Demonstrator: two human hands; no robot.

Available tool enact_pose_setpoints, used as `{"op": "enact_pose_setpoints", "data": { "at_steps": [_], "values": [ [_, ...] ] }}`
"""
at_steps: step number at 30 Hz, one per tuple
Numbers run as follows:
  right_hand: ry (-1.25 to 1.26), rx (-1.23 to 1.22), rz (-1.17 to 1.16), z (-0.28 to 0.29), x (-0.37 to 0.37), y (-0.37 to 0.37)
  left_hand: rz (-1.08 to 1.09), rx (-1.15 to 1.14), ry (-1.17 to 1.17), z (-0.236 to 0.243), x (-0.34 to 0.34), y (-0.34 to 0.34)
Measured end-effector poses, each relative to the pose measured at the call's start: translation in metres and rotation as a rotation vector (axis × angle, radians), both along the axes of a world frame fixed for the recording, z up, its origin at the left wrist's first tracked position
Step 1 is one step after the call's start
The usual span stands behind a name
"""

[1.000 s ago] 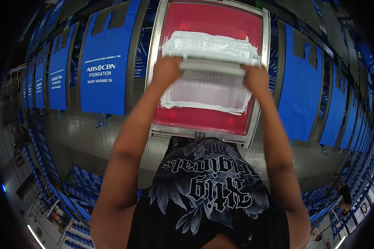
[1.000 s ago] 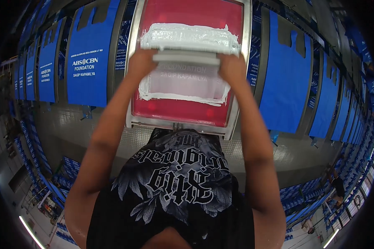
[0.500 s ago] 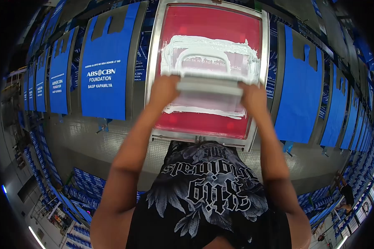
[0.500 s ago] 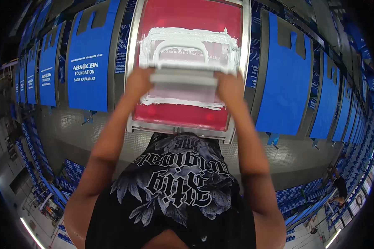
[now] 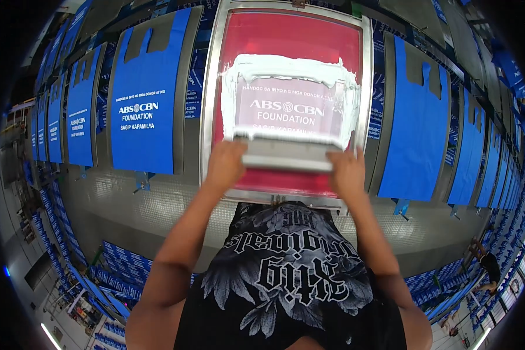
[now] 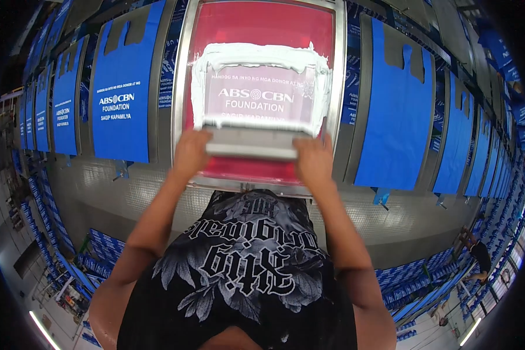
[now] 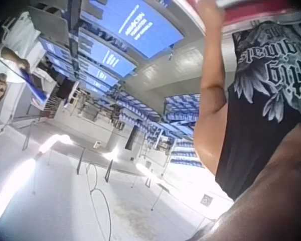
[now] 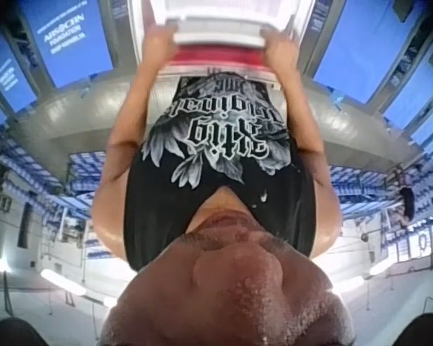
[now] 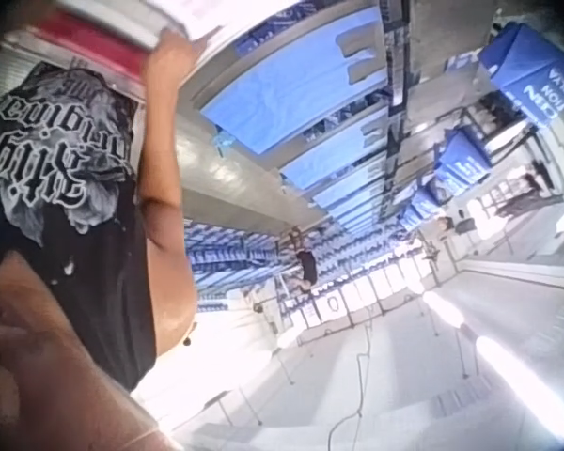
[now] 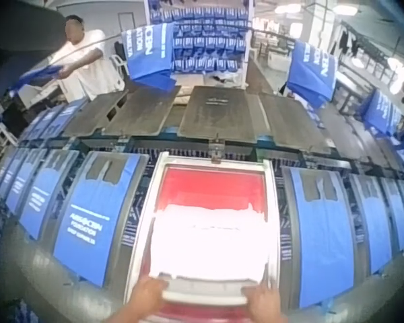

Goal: Applying white ink to a screen and using a squeegee to print onto garments.

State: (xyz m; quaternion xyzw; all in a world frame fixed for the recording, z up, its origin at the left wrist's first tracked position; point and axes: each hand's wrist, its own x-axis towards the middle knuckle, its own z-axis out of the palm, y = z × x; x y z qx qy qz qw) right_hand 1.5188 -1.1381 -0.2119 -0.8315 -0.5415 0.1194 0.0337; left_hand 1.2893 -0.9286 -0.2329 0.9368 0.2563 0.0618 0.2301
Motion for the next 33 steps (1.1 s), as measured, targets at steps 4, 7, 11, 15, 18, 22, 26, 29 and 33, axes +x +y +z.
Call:
{"op": "enact_pose_setpoints", "data": {
  "at_steps": [4, 7, 11, 15, 18, 22, 26, 29, 33],
  "values": [
    [-0.104, -0.1, 0.024, -0.004, 0.093, 0.107, 0.059, 0.058, 0.206, 0.002, 0.096, 0.104],
    [0.001, -0.197, 0.012, 0.02, 0.136, 0.158, 0.034, 0.015, 0.221, 0.026, 0.136, 0.142],
    [0.022, -0.094, 0.125, 0.048, 0.145, 0.176, 0.069, -0.001, 0.202, 0.045, 0.124, 0.153],
    [0.089, -0.113, 0.058, 0.077, 0.16, 0.186, 0.241, 0.416, -0.343, 0.082, 0.075, 0.086],
    [0.076, -0.136, 0.138, 0.045, 0.179, 0.199, 0.126, -0.556, 0.198, 0.054, -0.001, -0.007],
    [0.181, -0.273, 0.083, 0.028, 0.172, 0.205, 0.19, -1.118, 0.454, -0.024, -0.064, -0.117],
    [0.082, -0.161, 0.246, 0.032, 0.152, 0.217, 0.272, -1.503, 0.025, -0.06, -0.063, -0.158],
    [0.012, -0.032, 0.155, 0.025, 0.125, 0.219, 0.101, -1.31, 0.16, -0.035, -0.06, -0.141],
    [0.013, -0.095, 0.106, 0.047, 0.085, 0.182, 0.199, -1.441, 0.073, -0.007, -0.055, -0.143]
  ]
}}
